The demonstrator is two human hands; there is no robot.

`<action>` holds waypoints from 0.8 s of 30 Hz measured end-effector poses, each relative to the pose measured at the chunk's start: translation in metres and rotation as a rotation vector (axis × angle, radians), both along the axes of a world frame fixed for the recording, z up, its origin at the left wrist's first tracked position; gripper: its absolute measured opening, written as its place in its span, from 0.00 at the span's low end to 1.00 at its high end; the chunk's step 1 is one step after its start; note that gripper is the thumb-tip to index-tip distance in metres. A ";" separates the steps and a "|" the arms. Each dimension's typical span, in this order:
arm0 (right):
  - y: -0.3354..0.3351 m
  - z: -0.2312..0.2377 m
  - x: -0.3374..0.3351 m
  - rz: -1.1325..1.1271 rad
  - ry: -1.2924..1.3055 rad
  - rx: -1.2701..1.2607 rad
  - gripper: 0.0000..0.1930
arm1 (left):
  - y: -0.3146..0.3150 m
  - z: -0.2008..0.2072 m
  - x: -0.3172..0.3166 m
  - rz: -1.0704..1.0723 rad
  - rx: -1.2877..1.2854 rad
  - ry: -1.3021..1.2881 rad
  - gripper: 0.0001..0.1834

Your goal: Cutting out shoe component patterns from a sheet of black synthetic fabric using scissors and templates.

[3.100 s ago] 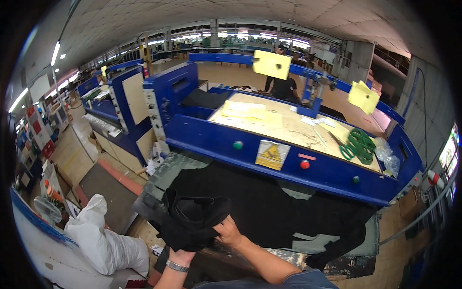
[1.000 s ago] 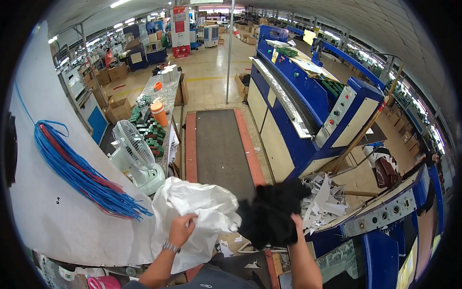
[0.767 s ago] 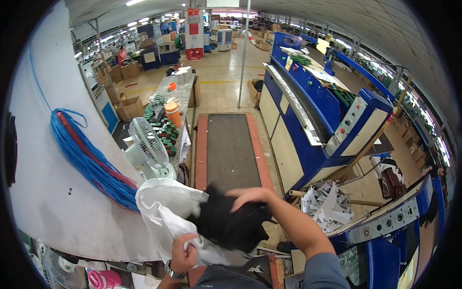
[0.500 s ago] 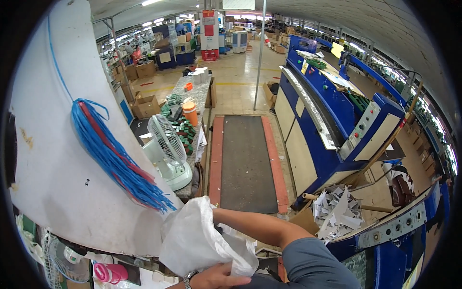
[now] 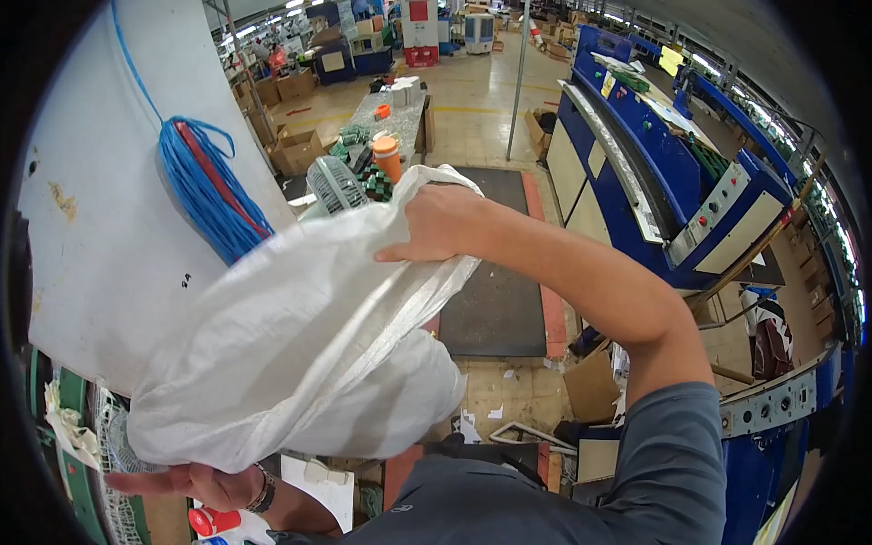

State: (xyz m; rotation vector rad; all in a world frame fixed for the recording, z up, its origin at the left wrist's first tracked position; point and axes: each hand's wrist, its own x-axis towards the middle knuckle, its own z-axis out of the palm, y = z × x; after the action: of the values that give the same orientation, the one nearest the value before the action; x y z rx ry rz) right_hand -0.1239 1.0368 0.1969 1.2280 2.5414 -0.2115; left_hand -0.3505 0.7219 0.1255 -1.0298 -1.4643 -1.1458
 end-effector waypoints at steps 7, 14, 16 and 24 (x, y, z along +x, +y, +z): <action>0.014 -0.014 -0.023 0.557 0.433 0.610 0.19 | 0.025 0.004 0.005 -0.580 0.360 -0.489 0.45; 0.059 -0.006 -0.076 0.875 0.424 0.774 0.11 | 0.064 0.014 -0.038 -0.719 0.277 -0.308 0.19; 0.039 -0.011 -0.108 0.646 0.622 0.821 0.12 | 0.103 -0.005 -0.024 -0.708 0.133 -0.361 0.20; 0.034 -0.086 -0.120 0.354 1.317 0.379 0.11 | 0.189 -0.139 -0.004 -0.493 -0.768 -0.145 0.48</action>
State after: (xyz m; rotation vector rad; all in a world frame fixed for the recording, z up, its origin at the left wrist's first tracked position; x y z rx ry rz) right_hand -0.2444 1.0706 0.1112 0.7746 4.0224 -0.6412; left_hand -0.3547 0.9109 -0.0135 -1.9505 -1.8840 -1.0024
